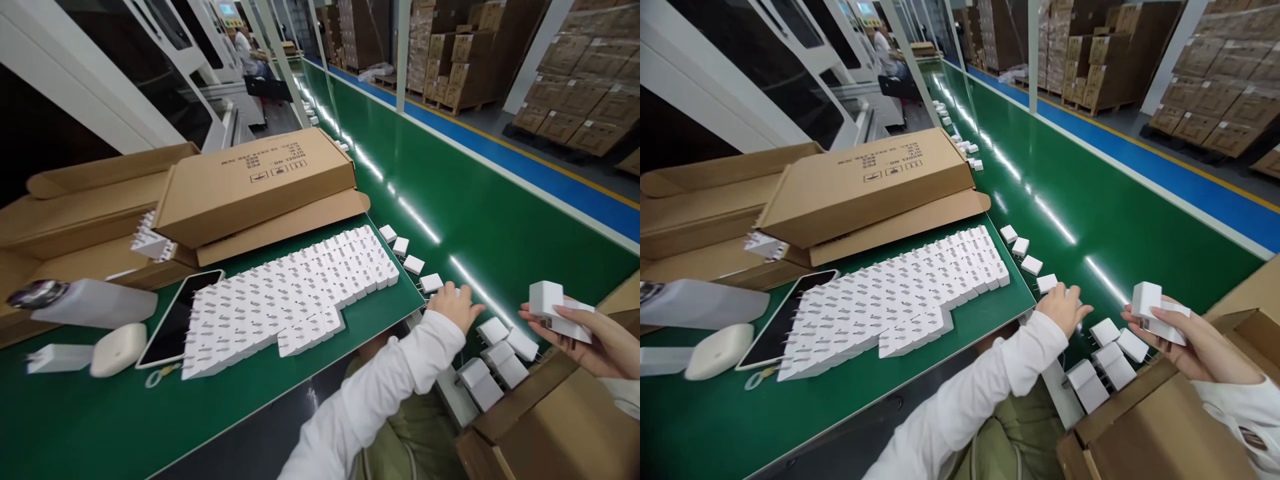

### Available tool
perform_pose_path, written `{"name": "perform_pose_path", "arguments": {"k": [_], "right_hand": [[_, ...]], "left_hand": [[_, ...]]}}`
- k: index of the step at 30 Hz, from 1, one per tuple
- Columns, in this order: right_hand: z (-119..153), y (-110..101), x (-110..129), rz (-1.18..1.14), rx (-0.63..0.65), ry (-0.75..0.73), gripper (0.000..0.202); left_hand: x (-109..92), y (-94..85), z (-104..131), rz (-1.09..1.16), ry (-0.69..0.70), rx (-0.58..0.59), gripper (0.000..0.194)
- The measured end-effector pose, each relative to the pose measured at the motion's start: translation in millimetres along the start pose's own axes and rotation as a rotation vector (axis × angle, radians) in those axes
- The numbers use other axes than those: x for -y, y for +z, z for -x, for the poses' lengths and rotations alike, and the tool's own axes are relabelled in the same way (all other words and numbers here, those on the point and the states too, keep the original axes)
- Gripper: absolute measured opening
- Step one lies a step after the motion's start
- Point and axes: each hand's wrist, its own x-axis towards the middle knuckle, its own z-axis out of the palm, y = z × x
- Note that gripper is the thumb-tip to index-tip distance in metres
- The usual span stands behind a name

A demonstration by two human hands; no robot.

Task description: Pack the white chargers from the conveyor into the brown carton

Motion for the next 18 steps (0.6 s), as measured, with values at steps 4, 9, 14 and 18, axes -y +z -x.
{"name": "perform_pose_path", "arguments": {"k": [4, 9, 14, 18], "right_hand": [[7, 15, 0, -0.067, 0.043, -0.001, 0.039], [2, 22, -6, -0.032, 0.132, -0.004, 0.05], [6, 38, -1, 0.214, 0.199, -0.147, 0.06], [11, 77, 18, 0.823, 0.245, -0.487, 0.05]], "left_hand": [[14, 1.3, 1, -0.047, 0.062, 0.049, 0.03], [16, 6.7, 3, -0.073, 0.146, 0.07, 0.029], [14, -4.4, 15, -0.042, 0.219, 0.087, 0.03], [30, -33.0, 63, 0.059, 0.215, 0.145, 0.06]]}}
